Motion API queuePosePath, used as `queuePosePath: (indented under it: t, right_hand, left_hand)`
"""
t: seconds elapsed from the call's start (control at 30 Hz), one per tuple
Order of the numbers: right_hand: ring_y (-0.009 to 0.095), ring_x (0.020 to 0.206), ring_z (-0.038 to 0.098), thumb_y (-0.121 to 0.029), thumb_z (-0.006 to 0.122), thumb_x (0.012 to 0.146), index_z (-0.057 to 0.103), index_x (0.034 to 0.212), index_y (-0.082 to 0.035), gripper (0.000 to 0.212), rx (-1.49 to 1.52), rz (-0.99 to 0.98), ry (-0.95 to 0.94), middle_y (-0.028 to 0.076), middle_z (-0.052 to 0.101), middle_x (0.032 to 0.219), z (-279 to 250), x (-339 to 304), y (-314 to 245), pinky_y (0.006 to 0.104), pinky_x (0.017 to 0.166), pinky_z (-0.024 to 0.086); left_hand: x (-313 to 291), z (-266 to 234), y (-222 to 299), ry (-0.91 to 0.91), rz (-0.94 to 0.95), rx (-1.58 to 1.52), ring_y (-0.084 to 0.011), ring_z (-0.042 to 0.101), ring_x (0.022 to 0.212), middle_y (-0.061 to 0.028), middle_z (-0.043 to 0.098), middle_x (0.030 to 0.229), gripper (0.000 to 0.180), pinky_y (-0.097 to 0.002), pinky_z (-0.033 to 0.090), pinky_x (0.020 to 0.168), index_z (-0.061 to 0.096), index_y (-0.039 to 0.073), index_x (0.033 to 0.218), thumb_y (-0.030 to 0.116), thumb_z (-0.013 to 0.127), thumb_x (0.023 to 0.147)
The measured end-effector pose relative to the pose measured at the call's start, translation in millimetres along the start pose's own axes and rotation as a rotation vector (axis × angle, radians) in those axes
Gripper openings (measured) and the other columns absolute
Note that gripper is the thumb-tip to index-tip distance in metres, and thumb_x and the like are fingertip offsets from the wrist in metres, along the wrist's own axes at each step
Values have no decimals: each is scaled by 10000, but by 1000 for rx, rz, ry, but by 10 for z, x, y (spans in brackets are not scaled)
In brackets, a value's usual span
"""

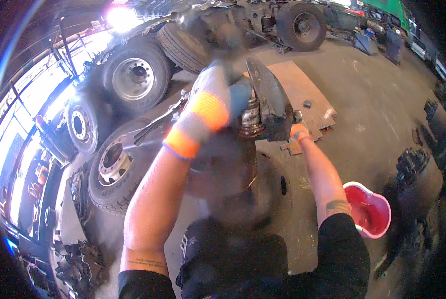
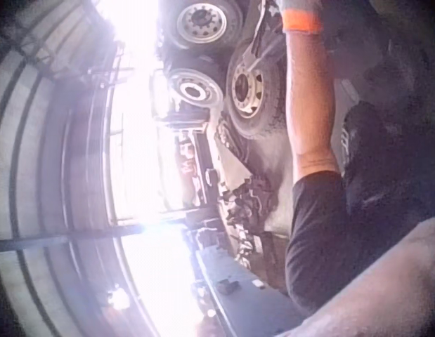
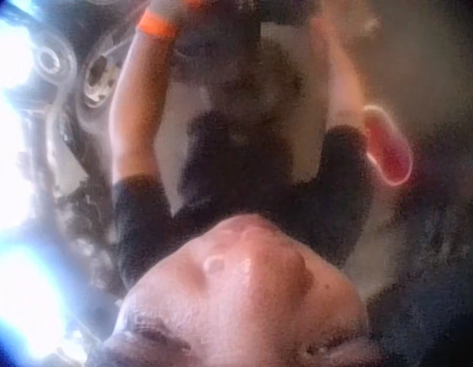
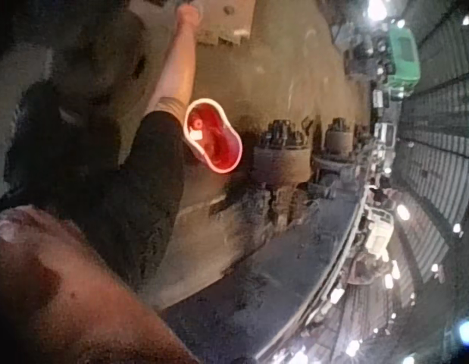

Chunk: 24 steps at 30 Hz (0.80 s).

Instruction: The person uses a hammer and pliers to work on a large metal vehicle part, repeatedly striking and adjusting components. They also wipe the part with a cloth and handle a small metal piece.

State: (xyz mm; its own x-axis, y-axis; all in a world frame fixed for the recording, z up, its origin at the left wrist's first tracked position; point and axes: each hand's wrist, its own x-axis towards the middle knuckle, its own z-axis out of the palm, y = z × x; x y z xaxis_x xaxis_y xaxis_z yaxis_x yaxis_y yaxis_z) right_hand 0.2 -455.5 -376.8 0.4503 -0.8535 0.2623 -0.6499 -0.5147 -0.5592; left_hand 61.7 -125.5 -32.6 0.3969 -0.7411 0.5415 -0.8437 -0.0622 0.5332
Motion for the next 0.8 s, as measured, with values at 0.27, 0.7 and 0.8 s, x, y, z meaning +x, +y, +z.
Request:
queuePosePath:
  t: [0.27, 0.7, 0.8]
  right_hand:
    - [318, 848, 668, -448, 648, 805, 707, 944, -55, 420, 272, 345, -17, 181, 697, 866, -135, -1947, 85, 422, 756, 491]
    - [191, 874, 637, -212, 631, 884, 592, 1167, 29, 373, 873, 61, 694, 142, 665, 1028, -1009, -2745, -1231, 319, 784, 496]
    - [205, 891, 638, -336, 597, 915, 594, 1148, 28, 433, 1295, -106, 410, 132, 663, 1012, -1549, -2853, -2106, 340, 813, 505]
  left_hand:
    - [248, 68, -127, -213, 88, 569, -369, 658, 912, -222, 672, 970, 284, -417, 518, 783, 713, 21, 904, 227, 553, 791]
    - [270, 50, 93, -536, 768, 1226, -249, 663, 1002, -107, 688, 1072, 257, -374, 539, 814, 706, 127, 1039, 181, 654, 793]
    - [330, -59, -116, -404, 838, 1143, -230, 680, 960, -96, 702, 1026, 183, -358, 549, 777, 729, 147, 966, 177, 654, 802]
